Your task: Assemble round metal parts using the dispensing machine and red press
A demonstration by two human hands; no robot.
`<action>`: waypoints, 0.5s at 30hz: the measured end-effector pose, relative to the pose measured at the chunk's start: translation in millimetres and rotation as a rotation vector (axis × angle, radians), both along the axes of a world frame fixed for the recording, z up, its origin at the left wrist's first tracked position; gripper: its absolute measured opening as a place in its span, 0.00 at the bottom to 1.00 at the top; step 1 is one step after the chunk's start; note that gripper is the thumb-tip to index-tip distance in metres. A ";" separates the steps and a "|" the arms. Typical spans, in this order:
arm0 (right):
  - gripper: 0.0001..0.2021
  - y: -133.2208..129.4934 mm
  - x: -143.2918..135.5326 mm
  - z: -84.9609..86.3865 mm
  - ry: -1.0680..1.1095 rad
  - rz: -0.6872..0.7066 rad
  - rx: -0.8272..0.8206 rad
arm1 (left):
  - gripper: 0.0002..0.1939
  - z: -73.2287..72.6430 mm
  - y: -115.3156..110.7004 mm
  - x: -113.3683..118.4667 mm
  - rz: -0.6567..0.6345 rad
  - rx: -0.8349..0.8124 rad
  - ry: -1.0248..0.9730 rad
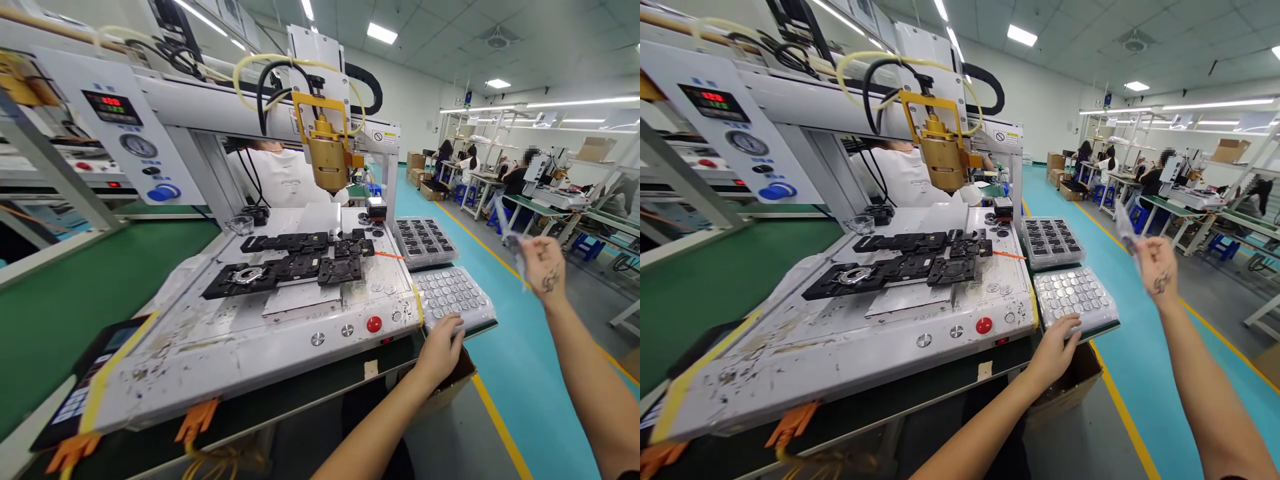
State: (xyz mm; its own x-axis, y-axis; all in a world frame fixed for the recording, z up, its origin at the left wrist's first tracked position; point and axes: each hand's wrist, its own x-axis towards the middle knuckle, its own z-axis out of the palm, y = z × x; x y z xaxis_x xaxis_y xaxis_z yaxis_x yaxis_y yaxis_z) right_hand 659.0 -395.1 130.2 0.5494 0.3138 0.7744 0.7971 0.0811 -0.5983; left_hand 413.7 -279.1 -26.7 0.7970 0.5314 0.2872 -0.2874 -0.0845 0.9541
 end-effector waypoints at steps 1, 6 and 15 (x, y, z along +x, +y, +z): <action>0.18 0.7 -20.9 -18.0 -0.020 0.057 -0.081 | 0.17 -0.8 -4.0 1.5 -0.008 -0.072 -0.019; 0.06 13.6 -103.1 -105.0 -0.098 0.345 -0.452 | 0.26 -16.1 -16.5 10.2 -0.010 -0.443 -0.068; 0.09 22.8 -103.2 -134.0 -0.142 0.329 -0.531 | 0.13 -30.6 -5.1 9.4 0.021 -0.686 -0.030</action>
